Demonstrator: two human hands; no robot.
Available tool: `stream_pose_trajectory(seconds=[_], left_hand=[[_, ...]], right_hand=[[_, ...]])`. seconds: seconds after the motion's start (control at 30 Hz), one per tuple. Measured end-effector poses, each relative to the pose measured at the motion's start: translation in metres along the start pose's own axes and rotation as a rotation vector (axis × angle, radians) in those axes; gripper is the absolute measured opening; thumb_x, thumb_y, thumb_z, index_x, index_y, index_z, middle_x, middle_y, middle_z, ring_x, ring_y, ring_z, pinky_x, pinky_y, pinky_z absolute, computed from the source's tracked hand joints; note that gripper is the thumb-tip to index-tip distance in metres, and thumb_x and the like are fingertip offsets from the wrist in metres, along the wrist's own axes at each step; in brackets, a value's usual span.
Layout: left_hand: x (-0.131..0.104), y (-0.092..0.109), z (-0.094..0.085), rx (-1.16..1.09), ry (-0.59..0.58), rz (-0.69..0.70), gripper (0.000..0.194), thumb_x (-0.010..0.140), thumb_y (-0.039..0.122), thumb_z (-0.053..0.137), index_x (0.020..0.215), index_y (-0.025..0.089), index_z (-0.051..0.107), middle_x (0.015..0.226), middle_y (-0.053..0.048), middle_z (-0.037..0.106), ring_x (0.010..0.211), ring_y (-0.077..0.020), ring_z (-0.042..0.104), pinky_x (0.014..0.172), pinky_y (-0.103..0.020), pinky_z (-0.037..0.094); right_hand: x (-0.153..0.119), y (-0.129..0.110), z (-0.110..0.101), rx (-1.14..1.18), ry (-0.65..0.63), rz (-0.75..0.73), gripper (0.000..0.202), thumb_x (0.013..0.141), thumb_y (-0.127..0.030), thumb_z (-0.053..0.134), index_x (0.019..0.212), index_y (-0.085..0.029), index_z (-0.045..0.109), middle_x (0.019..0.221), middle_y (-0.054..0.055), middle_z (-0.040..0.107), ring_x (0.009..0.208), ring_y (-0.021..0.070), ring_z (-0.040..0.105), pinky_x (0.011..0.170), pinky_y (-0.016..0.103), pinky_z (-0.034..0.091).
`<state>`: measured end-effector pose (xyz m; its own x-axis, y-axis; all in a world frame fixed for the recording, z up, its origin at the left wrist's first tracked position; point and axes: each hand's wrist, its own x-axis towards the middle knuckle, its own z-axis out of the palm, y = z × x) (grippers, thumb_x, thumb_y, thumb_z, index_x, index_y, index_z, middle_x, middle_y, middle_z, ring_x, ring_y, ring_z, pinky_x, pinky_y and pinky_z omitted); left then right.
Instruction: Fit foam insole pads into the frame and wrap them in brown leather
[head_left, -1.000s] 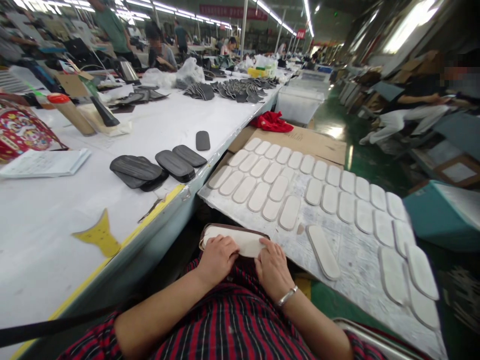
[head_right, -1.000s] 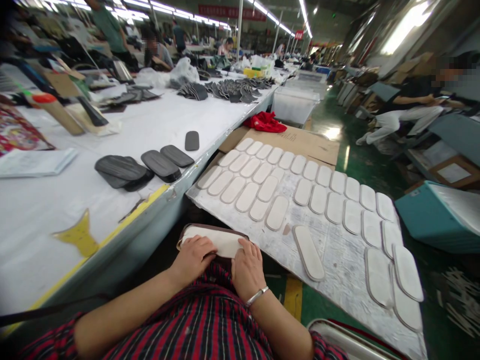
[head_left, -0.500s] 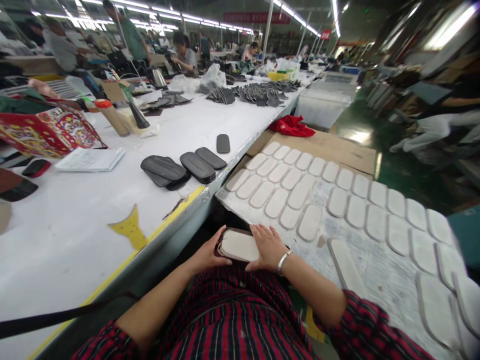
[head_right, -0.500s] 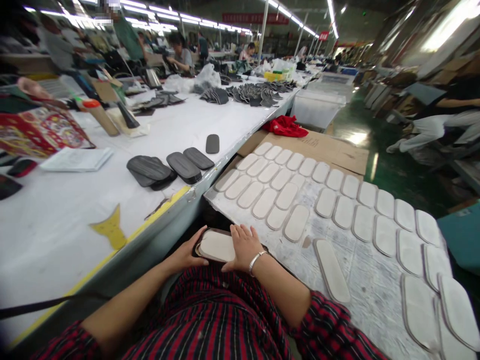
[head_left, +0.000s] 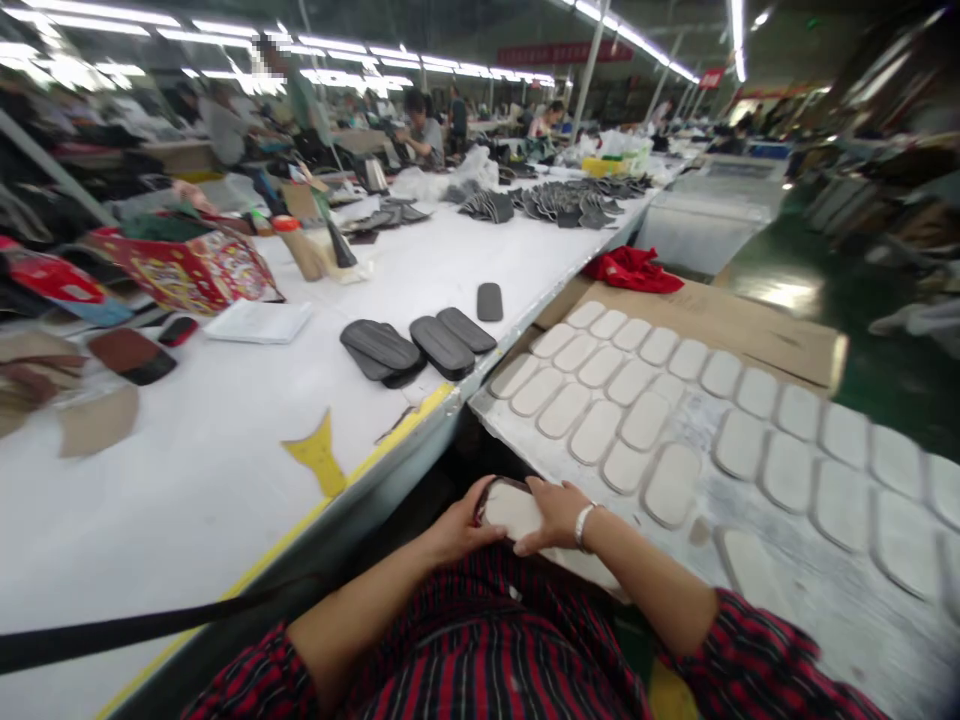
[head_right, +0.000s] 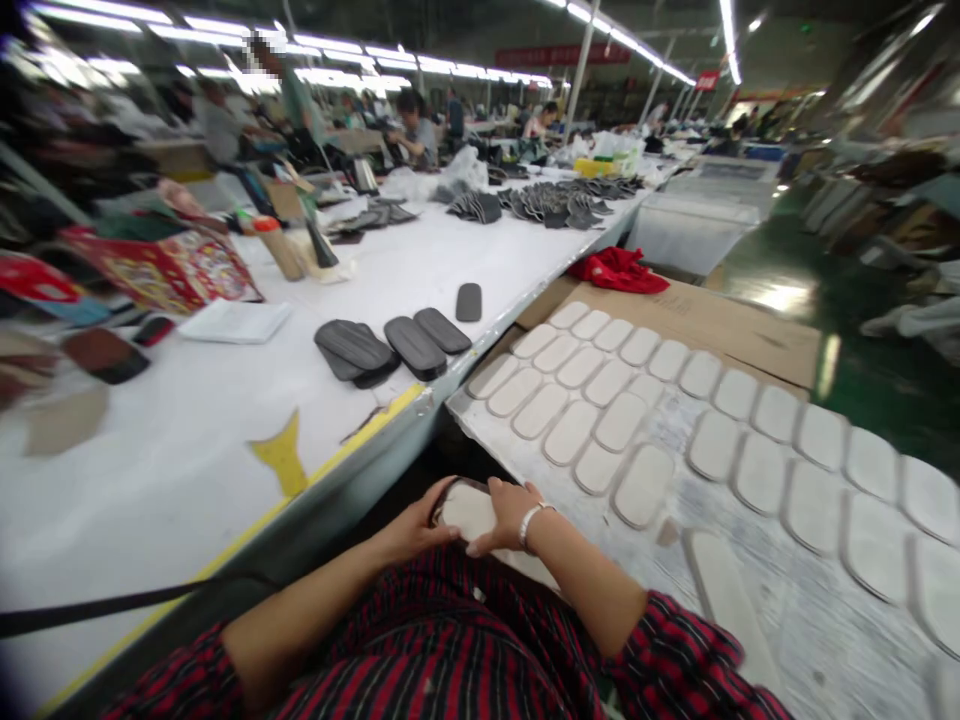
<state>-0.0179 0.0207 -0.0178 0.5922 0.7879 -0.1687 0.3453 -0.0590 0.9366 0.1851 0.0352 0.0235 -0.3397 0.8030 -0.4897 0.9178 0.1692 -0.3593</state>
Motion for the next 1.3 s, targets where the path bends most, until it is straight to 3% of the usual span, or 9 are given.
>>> stream_pose_trajectory(seconds=[0.1, 0.27, 0.43, 0.57, 0.7, 0.9, 1.03, 1.13, 1.3], left_hand=[[-0.019, 0.003, -0.021, 0.109, 0.046, 0.067, 0.075, 0.079, 0.044, 0.052, 0.138, 0.017, 0.014, 0.136, -0.014, 0.036, 0.121, -0.0224, 0.040, 0.098, -0.038, 0.036], [-0.076, -0.010, -0.101, 0.830, 0.666, -0.094, 0.093, 0.069, 0.057, 0.057, 0.139, 0.016, 0.011, 0.143, -0.015, 0.021, 0.132, -0.0300, 0.016, 0.105, -0.051, 0.016], [-0.131, -0.054, -0.143, 1.206, 0.551, -0.306, 0.060, 0.075, 0.030, 0.056, 0.130, 0.018, 0.037, 0.136, -0.013, 0.038, 0.125, -0.0288, 0.034, 0.100, -0.047, 0.028], [-0.146, -0.046, -0.109, 1.328, 0.588, 0.185, 0.041, 0.082, 0.012, 0.039, 0.119, 0.023, 0.051, 0.119, -0.006, 0.057, 0.107, -0.0210, 0.053, 0.091, -0.036, 0.039], [-0.129, 0.005, -0.060, 1.231, 0.674, 0.646, 0.037, 0.085, 0.017, 0.042, 0.121, 0.022, 0.051, 0.111, -0.006, 0.062, 0.100, -0.0207, 0.055, 0.091, -0.038, 0.038], [-0.060, 0.077, 0.024, 0.991, 0.288, 1.124, 0.036, 0.088, 0.016, 0.038, 0.122, 0.021, 0.049, 0.115, -0.002, 0.060, 0.109, -0.0167, 0.049, 0.102, -0.035, 0.030], [0.004, 0.083, 0.055, 0.981, 0.110, 0.930, 0.078, 0.075, 0.055, 0.052, 0.136, 0.016, 0.024, 0.137, -0.012, 0.037, 0.127, -0.0262, 0.029, 0.106, -0.046, 0.018], [0.048, 0.074, 0.071, 0.969, -0.065, 0.577, 0.125, 0.046, 0.081, 0.050, 0.138, 0.006, 0.012, 0.142, -0.021, 0.019, 0.131, -0.0337, 0.016, 0.105, -0.052, 0.012], [0.078, 0.064, 0.090, 0.955, -0.380, 0.394, 0.106, 0.054, 0.076, 0.051, 0.136, 0.012, 0.025, 0.141, -0.015, 0.028, 0.130, -0.0271, 0.024, 0.107, -0.045, 0.010]], right_hand=[[-0.003, 0.003, 0.002, 0.007, -0.002, 0.017, 0.092, 0.056, -0.051, 0.066, 0.130, -0.006, 0.034, 0.128, 0.023, 0.044, 0.115, 0.0347, 0.044, 0.096, 0.051, 0.031], [-0.023, 0.005, -0.002, 0.166, 0.202, -0.105, 0.082, 0.074, -0.055, 0.045, 0.135, -0.004, 0.027, 0.139, 0.017, 0.030, 0.127, 0.0262, 0.030, 0.105, 0.039, 0.026], [-0.055, -0.035, 0.003, 0.341, 0.409, -0.155, 0.067, 0.079, -0.050, 0.042, 0.131, -0.010, 0.034, 0.135, 0.014, 0.037, 0.125, 0.0236, 0.033, 0.107, 0.039, 0.022], [-0.073, -0.078, 0.029, 0.707, 0.195, -0.301, 0.052, 0.078, -0.044, 0.050, 0.121, -0.016, 0.047, 0.119, 0.011, 0.054, 0.109, 0.0221, 0.051, 0.096, 0.036, 0.037], [-0.069, -0.105, 0.045, 1.307, -0.094, -0.076, 0.044, 0.083, -0.050, 0.039, 0.108, -0.016, 0.051, 0.099, 0.012, 0.061, 0.083, 0.0203, 0.062, 0.076, 0.039, 0.048], [-0.089, -0.072, 0.021, 1.528, 0.572, -0.169, 0.027, 0.078, -0.037, 0.054, 0.096, -0.018, 0.051, 0.089, 0.004, 0.062, 0.079, 0.0163, 0.058, 0.074, 0.029, 0.047], [-0.141, 0.011, 0.013, 1.423, 0.709, 0.053, 0.035, 0.080, -0.045, 0.048, 0.103, -0.020, 0.044, 0.082, 0.002, 0.059, 0.062, 0.0130, 0.057, 0.058, 0.026, 0.049], [-0.167, 0.073, 0.020, 0.993, 0.510, 0.315, 0.035, 0.086, -0.049, 0.033, 0.103, -0.021, 0.043, 0.067, -0.002, 0.056, 0.046, 0.0115, 0.054, 0.043, 0.022, 0.043], [-0.146, 0.111, 0.031, 0.227, 0.289, 0.458, 0.045, 0.091, -0.041, 0.023, 0.076, -0.017, 0.057, 0.074, 0.007, 0.063, 0.067, 0.0155, 0.060, 0.059, 0.025, 0.042]])
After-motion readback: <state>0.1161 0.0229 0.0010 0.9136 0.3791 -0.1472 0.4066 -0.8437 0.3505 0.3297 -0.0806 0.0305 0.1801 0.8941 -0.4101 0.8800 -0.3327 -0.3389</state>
